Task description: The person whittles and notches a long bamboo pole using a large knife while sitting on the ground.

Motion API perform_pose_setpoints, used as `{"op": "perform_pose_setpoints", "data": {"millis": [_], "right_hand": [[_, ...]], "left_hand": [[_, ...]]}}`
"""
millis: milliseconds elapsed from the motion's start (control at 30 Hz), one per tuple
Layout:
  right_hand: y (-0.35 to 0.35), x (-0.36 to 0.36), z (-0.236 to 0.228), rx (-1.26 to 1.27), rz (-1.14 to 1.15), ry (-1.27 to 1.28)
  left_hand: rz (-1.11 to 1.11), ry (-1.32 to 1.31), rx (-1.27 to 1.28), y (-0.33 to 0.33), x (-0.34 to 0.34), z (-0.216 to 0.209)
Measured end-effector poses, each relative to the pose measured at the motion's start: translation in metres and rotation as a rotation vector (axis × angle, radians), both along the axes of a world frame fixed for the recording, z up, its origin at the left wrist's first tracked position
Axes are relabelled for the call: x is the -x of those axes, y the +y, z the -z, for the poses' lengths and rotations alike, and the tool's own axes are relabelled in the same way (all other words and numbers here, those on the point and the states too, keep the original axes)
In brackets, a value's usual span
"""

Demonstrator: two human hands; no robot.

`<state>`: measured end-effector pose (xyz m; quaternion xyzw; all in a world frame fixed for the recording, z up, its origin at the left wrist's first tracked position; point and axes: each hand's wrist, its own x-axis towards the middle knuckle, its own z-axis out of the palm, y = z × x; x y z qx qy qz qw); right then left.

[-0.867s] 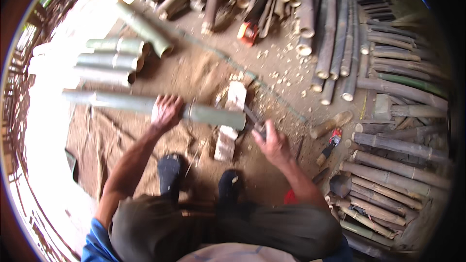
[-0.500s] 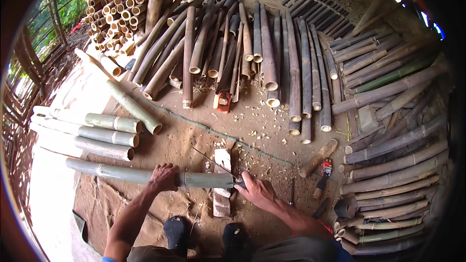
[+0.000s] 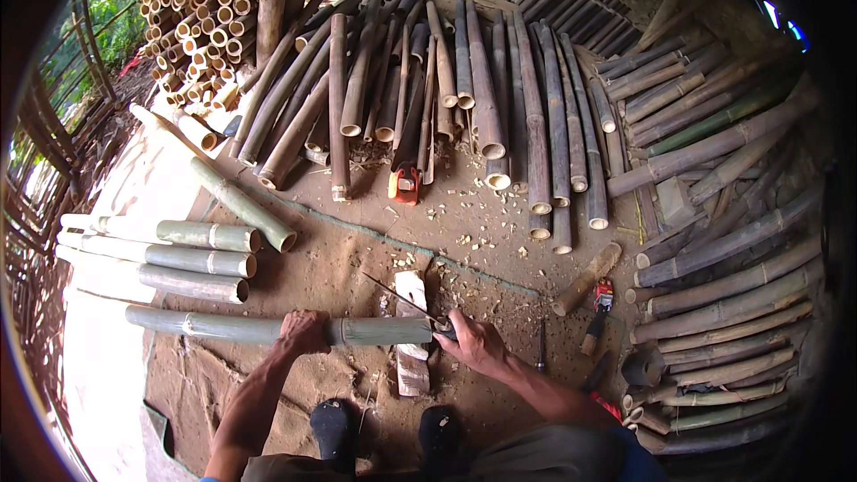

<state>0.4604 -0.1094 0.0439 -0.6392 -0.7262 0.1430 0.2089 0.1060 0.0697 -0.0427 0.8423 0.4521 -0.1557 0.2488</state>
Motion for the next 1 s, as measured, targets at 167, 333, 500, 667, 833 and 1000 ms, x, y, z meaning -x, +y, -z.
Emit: {"op": "perform_pose_setpoints", "data": {"millis": [167, 333, 500, 667, 833, 1000], "right_hand": [[-0.04, -0.081, 0.089, 0.36, 0.029, -0.21], [0.002, 0.004, -0.021, 0.202, 0.039, 0.006], [-0.01, -0.021, 0.013, 0.188, -0.025, -0.053], [0.012, 0.005, -0.011, 0.451, -0.027, -0.225], [0.005, 0.021, -0.054, -0.045, -0.139, 0.077], [-0.016, -0.041, 0.014, 0.553, 0.028, -0.372]], "left_hand": [[0.061, -0.129, -0.165, -0.011, -0.028, 0.001], [-0.013, -0.161, -0.215, -0.012, 0.004, 0.009], [0.013, -0.125, -0.213, -0.012, -0.014, 0.003], [-0.022, -0.14, -0.246, -0.017, 0.002, 0.006], [-0.016, -0.174, -0.205, -0.014, -0.006, 0.004], [-0.025, -0.251, -0.281, -0.018, -0.002, 0.017]]}}
